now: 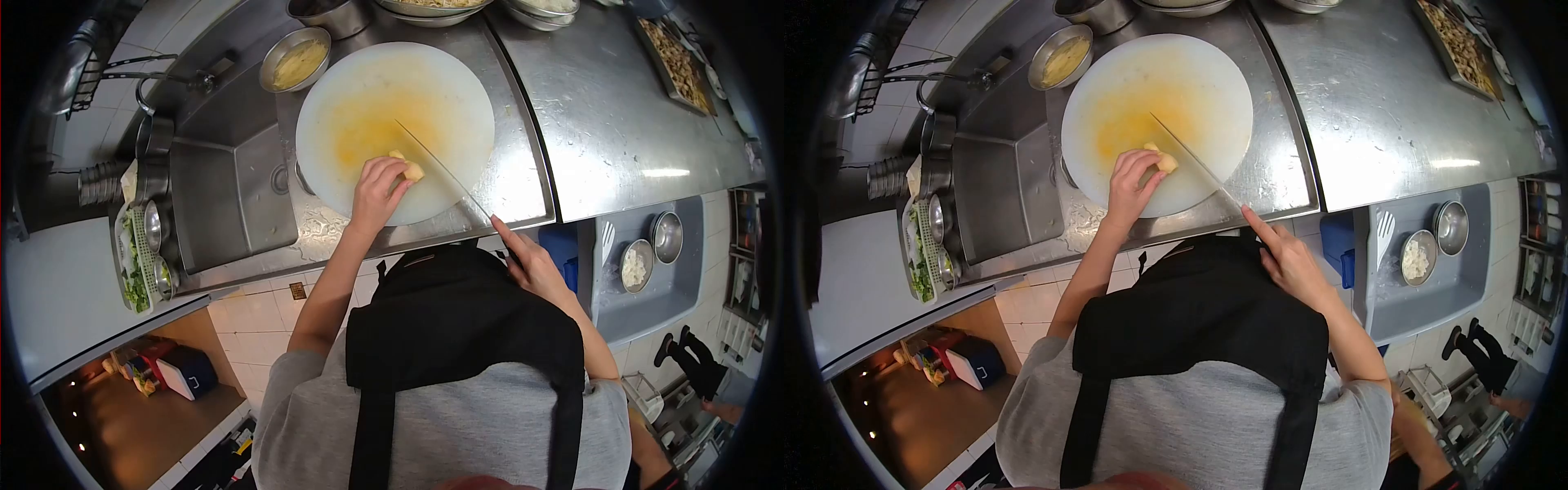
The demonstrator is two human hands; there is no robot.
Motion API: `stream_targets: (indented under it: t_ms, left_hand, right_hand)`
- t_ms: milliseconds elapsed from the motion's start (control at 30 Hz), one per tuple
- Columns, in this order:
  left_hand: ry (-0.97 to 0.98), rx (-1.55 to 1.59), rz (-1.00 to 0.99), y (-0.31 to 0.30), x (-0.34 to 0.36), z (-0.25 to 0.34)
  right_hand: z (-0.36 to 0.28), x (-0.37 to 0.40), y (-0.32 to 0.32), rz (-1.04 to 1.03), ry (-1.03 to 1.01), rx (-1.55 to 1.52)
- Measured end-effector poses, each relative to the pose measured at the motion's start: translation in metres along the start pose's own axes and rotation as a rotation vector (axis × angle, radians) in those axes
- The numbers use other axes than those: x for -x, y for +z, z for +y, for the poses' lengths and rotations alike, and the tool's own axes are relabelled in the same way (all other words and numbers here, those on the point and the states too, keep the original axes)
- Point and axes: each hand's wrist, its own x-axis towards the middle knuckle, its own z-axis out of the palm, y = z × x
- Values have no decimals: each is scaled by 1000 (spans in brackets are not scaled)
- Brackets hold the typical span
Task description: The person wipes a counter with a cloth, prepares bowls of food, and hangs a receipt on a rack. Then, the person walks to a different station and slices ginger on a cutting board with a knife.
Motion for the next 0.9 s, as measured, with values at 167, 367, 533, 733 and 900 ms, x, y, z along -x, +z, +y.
stream_targets:
  t_ms: [167,367,533,733,900]
  left_hand:
    - [-119,-29,-20,-2,2,8]
    - [-33,-86,-130,-1,-13,-3]
    - [-73,-117,-287,-14,-29,-2]
    - [-401,-4,-181,-16,-25,-20]
    - [-544,68,-106,-17,-25,-11]
  right_hand:
    - [3,14,-5,-58,34,-8]
    - [8,15,-6,-28,57,-68]
    - [10,8,-8,-12,40,-72]
    - [12,3,-8,-7,32,-60]
    - [10,0,-6,-29,33,-58]
